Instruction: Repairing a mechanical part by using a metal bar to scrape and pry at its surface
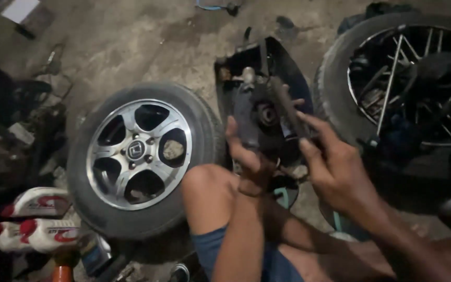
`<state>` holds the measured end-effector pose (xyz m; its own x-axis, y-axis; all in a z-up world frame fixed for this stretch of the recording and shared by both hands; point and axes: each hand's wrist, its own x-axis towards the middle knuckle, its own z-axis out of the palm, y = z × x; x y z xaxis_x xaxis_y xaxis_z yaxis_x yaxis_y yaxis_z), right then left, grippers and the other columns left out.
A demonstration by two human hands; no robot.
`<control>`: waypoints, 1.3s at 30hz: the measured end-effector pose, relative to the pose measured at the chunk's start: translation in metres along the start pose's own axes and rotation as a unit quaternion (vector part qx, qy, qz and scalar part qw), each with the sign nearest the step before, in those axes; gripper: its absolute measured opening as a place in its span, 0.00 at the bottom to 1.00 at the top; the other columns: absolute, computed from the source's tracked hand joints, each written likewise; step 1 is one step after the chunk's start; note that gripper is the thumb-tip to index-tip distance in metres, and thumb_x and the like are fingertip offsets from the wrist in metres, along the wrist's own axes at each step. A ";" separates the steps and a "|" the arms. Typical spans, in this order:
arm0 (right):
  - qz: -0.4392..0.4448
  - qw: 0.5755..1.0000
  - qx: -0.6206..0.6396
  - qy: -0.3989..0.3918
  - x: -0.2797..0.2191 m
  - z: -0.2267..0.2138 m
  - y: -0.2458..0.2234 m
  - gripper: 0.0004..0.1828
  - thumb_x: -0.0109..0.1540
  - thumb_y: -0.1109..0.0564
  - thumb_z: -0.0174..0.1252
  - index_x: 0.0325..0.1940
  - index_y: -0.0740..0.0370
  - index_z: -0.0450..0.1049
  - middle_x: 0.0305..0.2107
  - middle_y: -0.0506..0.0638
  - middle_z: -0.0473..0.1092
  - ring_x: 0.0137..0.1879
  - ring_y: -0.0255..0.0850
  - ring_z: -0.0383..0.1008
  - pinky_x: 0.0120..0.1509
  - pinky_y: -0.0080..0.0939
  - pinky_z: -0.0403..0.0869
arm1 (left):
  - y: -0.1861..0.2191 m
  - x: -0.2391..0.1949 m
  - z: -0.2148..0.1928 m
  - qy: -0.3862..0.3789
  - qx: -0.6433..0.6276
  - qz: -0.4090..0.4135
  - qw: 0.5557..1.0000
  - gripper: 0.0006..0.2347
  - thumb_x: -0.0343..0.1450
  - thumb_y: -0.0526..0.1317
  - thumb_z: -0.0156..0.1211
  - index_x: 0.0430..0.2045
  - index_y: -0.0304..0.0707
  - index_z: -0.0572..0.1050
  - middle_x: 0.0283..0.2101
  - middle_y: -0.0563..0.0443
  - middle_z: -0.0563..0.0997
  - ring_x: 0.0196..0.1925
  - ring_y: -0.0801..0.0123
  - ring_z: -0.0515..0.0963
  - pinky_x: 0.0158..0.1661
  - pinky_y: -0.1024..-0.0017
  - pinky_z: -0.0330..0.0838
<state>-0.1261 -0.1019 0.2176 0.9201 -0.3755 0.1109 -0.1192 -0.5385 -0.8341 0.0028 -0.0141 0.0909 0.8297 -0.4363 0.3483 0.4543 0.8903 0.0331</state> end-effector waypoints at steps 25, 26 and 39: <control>-0.237 0.945 -0.226 0.001 0.016 -0.063 0.127 0.47 0.44 0.63 0.67 0.68 0.38 0.74 0.48 0.53 0.71 0.46 0.49 0.73 0.54 0.50 0.72 | -0.034 -0.024 0.000 0.174 0.157 -0.204 0.951 0.25 0.79 0.55 0.46 0.60 0.30 0.72 0.56 0.42 0.80 0.50 0.61 0.82 0.53 0.65 0.76; -0.221 0.952 -0.213 0.006 0.017 -0.065 0.131 0.42 0.47 0.62 0.67 0.66 0.38 0.75 0.46 0.54 0.73 0.43 0.47 0.74 0.50 0.49 0.73 | -0.032 -0.017 0.003 0.169 0.138 -0.219 0.951 0.29 0.78 0.60 0.45 0.60 0.31 0.72 0.56 0.41 0.80 0.50 0.59 0.82 0.52 0.63 0.78; -0.229 0.955 -0.182 0.057 0.028 -0.038 0.200 0.18 0.58 0.53 0.61 0.51 0.37 0.82 0.36 0.50 0.73 0.41 0.52 0.75 0.44 0.52 0.72 | -0.043 0.000 -0.017 0.461 0.166 -0.109 0.865 0.34 0.65 0.63 0.61 0.54 0.30 0.78 0.58 0.25 0.79 0.60 0.37 0.78 0.61 0.45 0.72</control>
<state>-0.1384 -0.2490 0.0750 0.8626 -0.1070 0.4944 0.1448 -0.8842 -0.4441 -0.0110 -0.0547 0.0735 0.7116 -0.3802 -0.5908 0.6412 0.6951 0.3250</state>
